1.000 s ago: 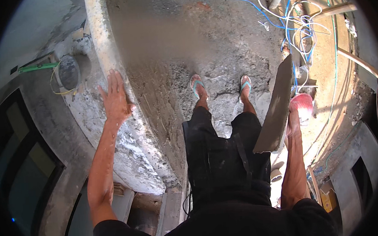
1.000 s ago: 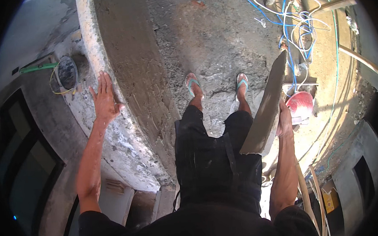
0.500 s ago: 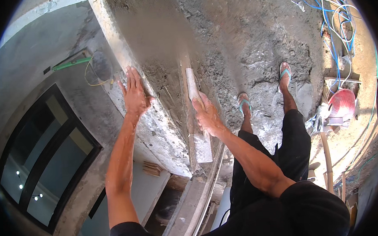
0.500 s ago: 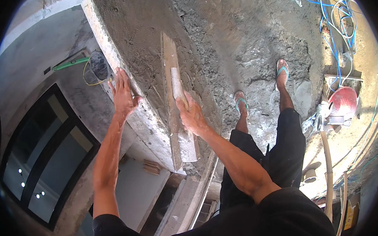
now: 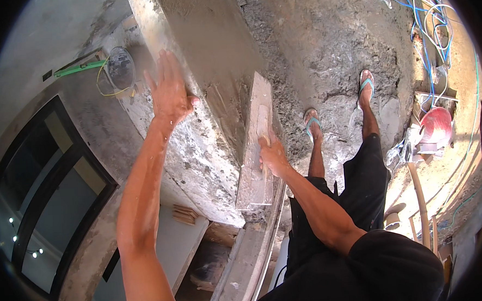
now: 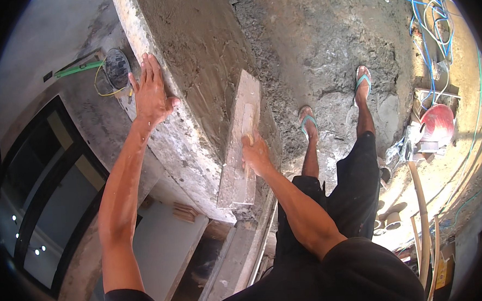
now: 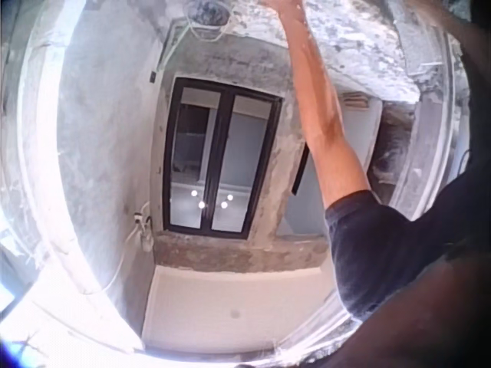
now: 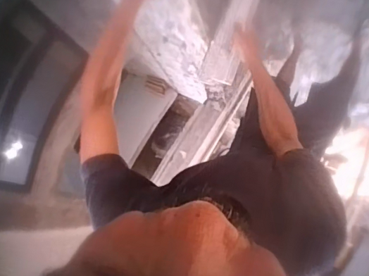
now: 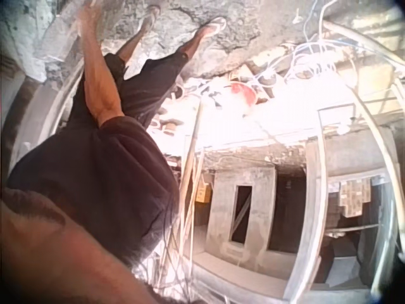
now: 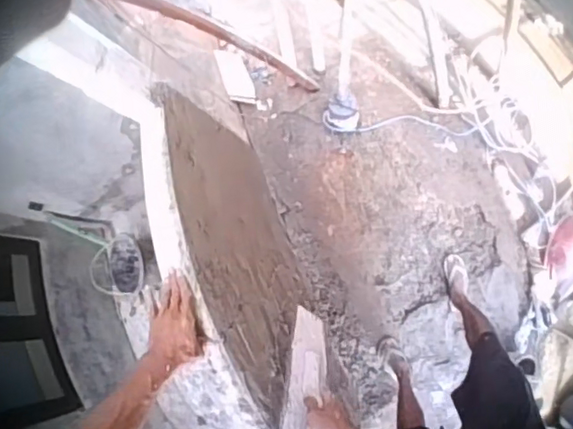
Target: The person uses a rectangular trowel to smooth wet plaster onto the corner and face of a concrete wall structure.
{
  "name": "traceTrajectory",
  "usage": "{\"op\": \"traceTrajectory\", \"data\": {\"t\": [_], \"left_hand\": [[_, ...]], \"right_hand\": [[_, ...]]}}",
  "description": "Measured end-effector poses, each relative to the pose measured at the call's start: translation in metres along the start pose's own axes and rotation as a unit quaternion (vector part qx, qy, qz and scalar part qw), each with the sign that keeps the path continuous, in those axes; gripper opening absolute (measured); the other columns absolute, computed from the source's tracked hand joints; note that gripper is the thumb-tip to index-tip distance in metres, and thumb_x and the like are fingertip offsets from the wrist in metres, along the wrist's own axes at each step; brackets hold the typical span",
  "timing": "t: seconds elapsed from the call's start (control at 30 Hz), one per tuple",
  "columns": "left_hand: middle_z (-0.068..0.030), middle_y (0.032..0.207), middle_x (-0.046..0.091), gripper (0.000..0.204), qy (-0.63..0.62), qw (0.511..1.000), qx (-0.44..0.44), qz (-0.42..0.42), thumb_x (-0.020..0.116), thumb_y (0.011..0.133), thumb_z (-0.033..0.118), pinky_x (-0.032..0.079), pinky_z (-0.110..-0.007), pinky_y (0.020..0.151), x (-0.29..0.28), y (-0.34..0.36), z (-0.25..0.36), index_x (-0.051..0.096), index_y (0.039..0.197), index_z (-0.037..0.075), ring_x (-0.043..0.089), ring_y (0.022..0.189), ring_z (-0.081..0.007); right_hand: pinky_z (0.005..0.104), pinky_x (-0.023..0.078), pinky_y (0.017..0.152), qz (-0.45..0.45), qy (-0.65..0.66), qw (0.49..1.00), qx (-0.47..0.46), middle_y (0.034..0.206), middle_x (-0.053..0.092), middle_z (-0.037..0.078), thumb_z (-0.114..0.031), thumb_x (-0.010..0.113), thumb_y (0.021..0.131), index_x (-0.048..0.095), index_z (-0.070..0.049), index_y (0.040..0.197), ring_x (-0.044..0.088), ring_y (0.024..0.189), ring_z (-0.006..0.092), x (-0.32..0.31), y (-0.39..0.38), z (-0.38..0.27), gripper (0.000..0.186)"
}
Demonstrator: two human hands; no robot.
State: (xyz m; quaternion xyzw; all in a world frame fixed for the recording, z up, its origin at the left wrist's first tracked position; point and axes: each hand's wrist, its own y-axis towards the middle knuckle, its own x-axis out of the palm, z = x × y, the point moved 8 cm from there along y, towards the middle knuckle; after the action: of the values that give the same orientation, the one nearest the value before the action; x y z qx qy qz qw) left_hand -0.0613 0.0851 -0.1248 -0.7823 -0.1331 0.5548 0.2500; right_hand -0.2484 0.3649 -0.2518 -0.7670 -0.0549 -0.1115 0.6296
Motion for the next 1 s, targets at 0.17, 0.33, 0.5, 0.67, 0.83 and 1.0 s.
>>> {"op": "traceTrajectory", "data": {"t": [0.17, 0.33, 0.5, 0.67, 0.83, 1.0], "left_hand": [[-0.0250, 0.169, 0.011, 0.137, 0.007, 1.000, -0.004, -0.011, 0.090, 0.067, 0.041, 0.013, -0.067, 0.122, 0.005, -0.001, 0.001, 0.001, 0.162, -0.001, 0.019, 0.155, -0.0412], [-0.0249, 0.169, 0.010, 0.136, -0.008, 1.000, 0.003, 0.006, 0.091, 0.067, 0.037, 0.013, -0.067, 0.122, 0.002, -0.002, 0.002, 0.000, 0.162, -0.001, 0.019, 0.155, -0.0409], [-0.0244, 0.169, 0.010, 0.133, 0.018, 0.999, -0.015, -0.031, 0.090, 0.070, 0.035, 0.011, -0.065, 0.124, 0.002, -0.001, 0.003, 0.000, 0.162, -0.001, 0.018, 0.156, -0.0404], [-0.0240, 0.169, 0.010, 0.132, 0.032, 0.997, -0.034, -0.056, 0.090, 0.071, 0.032, 0.009, -0.063, 0.125, 0.001, 0.002, 0.006, 0.000, 0.162, -0.001, 0.018, 0.156, -0.0392], [-0.0237, 0.169, 0.010, 0.133, 0.039, 0.996, -0.026, -0.078, 0.091, 0.070, 0.032, 0.009, -0.064, 0.125, -0.003, 0.005, 0.012, 0.000, 0.162, -0.001, 0.017, 0.157, -0.0378], [-0.0236, 0.170, 0.011, 0.138, 0.001, 1.000, -0.007, -0.029, 0.091, 0.066, 0.037, 0.009, -0.067, 0.123, -0.002, -0.007, -0.004, 0.000, 0.162, 0.000, 0.019, 0.156, -0.0386]], "right_hand": [[0.0378, 0.051, 0.043, 0.041, 0.031, 0.998, -0.027, 0.072, 0.061, 0.010, -0.026, 0.057, 0.099, 0.044, 0.000, 0.146, 0.058, 0.051, 0.0195, 0.006, 0.064, -0.009, 0.055], [0.0396, 0.052, 0.046, 0.016, 0.011, 1.000, 0.006, 0.074, 0.063, 0.012, -0.029, 0.058, 0.098, 0.051, 0.003, 0.136, 0.060, 0.053, 0.0219, 0.014, 0.081, -0.009, 0.051], [0.0399, 0.053, 0.047, 0.014, -0.025, 0.999, 0.021, 0.075, 0.064, 0.016, -0.031, 0.056, 0.099, 0.055, 0.008, 0.130, 0.062, 0.053, 0.0242, 0.028, 0.040, -0.017, 0.049], [0.0465, 0.059, 0.054, -0.009, -0.182, 0.983, 0.022, 0.085, 0.071, 0.027, -0.031, 0.051, 0.102, 0.050, 0.013, 0.131, 0.072, 0.060, 0.0354, 0.038, -0.025, -0.060, 0.054], [0.0445, 0.059, 0.052, -0.035, -0.182, 0.982, -0.023, 0.078, 0.069, 0.024, -0.028, 0.048, 0.103, 0.029, 0.005, 0.152, 0.070, 0.058, 0.0324, 0.056, -0.075, -0.059, 0.062], [0.0376, 0.056, 0.045, -0.091, -0.137, 0.979, -0.120, 0.065, 0.064, 0.015, -0.023, 0.048, 0.105, 0.013, -0.007, 0.163, 0.062, 0.046, 0.0224, 0.049, -0.132, -0.069, 0.070]]}}
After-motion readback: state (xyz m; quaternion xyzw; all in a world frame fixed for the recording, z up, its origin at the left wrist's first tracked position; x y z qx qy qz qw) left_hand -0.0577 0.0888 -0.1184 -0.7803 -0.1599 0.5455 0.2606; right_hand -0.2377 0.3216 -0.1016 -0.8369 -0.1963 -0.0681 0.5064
